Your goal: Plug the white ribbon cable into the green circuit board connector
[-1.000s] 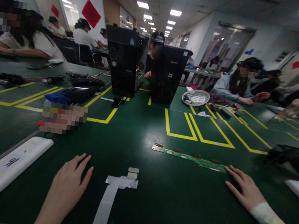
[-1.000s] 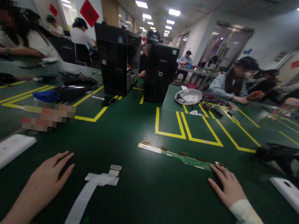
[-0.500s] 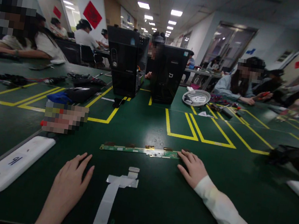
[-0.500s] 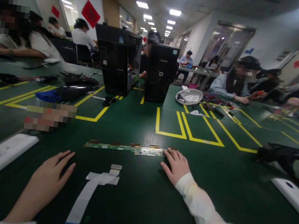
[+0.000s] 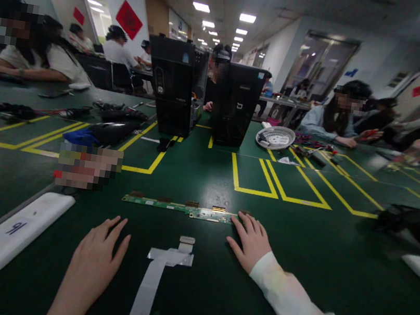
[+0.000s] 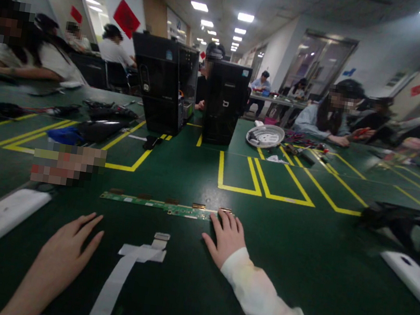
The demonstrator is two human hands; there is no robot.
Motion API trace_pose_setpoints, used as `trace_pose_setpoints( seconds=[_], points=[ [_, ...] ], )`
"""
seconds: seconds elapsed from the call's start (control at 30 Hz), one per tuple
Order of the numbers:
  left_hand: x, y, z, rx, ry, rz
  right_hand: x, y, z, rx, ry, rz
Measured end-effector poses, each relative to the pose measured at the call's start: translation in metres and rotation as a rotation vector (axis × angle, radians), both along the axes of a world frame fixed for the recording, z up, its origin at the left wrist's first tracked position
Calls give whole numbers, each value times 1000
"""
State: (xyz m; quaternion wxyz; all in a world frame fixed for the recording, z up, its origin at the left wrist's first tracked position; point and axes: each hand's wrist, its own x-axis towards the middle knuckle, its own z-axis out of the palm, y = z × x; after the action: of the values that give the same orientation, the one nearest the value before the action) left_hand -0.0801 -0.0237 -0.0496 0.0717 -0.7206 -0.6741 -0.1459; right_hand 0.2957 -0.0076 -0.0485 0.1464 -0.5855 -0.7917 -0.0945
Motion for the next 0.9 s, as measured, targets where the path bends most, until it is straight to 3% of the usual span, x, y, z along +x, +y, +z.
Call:
trace_pose_setpoints(
  seconds=[0.2,0.57,0.73,0.9],
  points=[
    [1,0,-1,22,4,-3,3,3,2,4,51,209],
    [-2,0,0,2,-46,-15,3,26,2,-37,151,355],
    [12,-8,9,-12,-184,-307,6,25,1,-33,127,376],
    [46,-19,33,-165,-181,-579,10,17,2,-50,89,348]
  ],
)
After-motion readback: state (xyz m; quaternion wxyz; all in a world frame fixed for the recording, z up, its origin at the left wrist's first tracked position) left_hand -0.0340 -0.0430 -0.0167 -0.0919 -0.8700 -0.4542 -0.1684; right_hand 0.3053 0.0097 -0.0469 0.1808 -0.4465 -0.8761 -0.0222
